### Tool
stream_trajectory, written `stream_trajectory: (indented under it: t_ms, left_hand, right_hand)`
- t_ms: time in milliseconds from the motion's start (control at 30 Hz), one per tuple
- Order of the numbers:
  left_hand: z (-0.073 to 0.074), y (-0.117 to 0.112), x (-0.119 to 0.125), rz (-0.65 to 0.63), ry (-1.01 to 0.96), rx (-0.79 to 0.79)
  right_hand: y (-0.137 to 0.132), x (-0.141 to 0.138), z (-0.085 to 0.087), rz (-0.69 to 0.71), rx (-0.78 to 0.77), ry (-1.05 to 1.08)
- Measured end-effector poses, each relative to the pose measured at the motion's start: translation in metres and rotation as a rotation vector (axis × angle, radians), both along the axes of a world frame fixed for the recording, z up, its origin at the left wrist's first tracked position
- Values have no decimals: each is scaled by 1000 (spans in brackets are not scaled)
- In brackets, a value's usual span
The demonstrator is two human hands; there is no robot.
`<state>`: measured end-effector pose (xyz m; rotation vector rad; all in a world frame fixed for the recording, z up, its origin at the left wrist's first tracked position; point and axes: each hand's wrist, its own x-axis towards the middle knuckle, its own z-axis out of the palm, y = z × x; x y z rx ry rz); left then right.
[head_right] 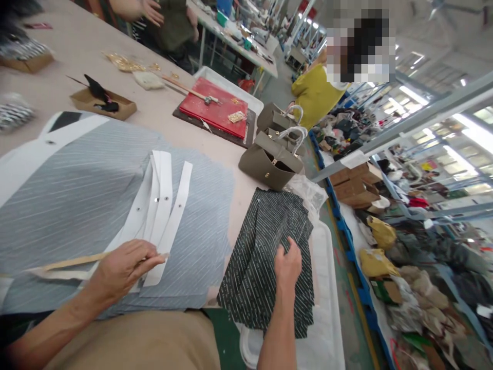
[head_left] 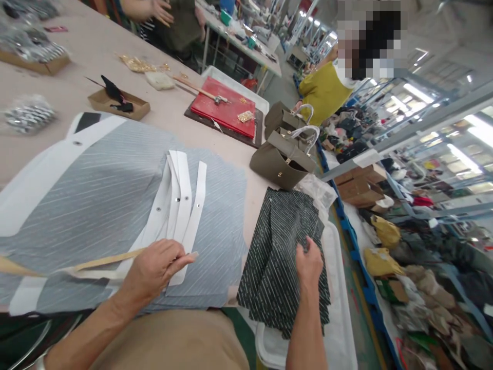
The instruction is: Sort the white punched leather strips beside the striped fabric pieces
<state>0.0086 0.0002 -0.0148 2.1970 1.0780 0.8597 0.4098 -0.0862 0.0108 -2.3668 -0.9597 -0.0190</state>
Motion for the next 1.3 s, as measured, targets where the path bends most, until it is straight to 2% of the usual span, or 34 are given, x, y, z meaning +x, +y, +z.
stream_trajectory:
  t_ms: [67, 133, 233, 333, 433, 600, 700, 767, 867, 933, 1033, 1167, 1300]
  left_hand:
    - [4, 1, 3, -39, 23, 90]
    - [7, 2, 4, -69, 45, 142]
    - [9, 3, 3, -103, 79, 175]
    - [10, 2, -1, -116, 96, 195]
    - [8, 2, -6, -102, 87, 176]
    - [0, 6, -10, -58, -22, 12]
    - [0, 11, -12, -48, -43, -85]
    - [1, 13, -13, -10, -64, -117]
    - [0, 13, -13, 18, -95, -192]
    - [-6, 12, -13, 36, -77, -290]
    - [-20, 11, -15, 61, -31, -409]
    - [-37, 12, -19, 38, -14, -445]
    - [-43, 11, -22, 39, -6, -441]
  right_hand:
    - [10, -48, 8, 235, 71, 196]
    - [23, -103, 16, 607, 82, 386]
    - [40, -169, 24, 1038, 93, 355]
    - [51, -199, 24, 1259, 67, 198]
    - [59, -206, 17, 1341, 41, 101]
    - [69, -218, 6, 1314, 37, -1]
    - [78, -229, -5, 1226, 79, 144]
    - [91, -232, -18, 1049, 98, 357]
    - [120, -229, -43, 657, 79, 787]
    - [141, -224, -59, 496, 69, 1035]
    - [167, -221, -75, 464, 81, 1167]
    - [183, -226, -83, 452, 52, 1127]
    - [188, -226, -83, 483, -49, 1040]
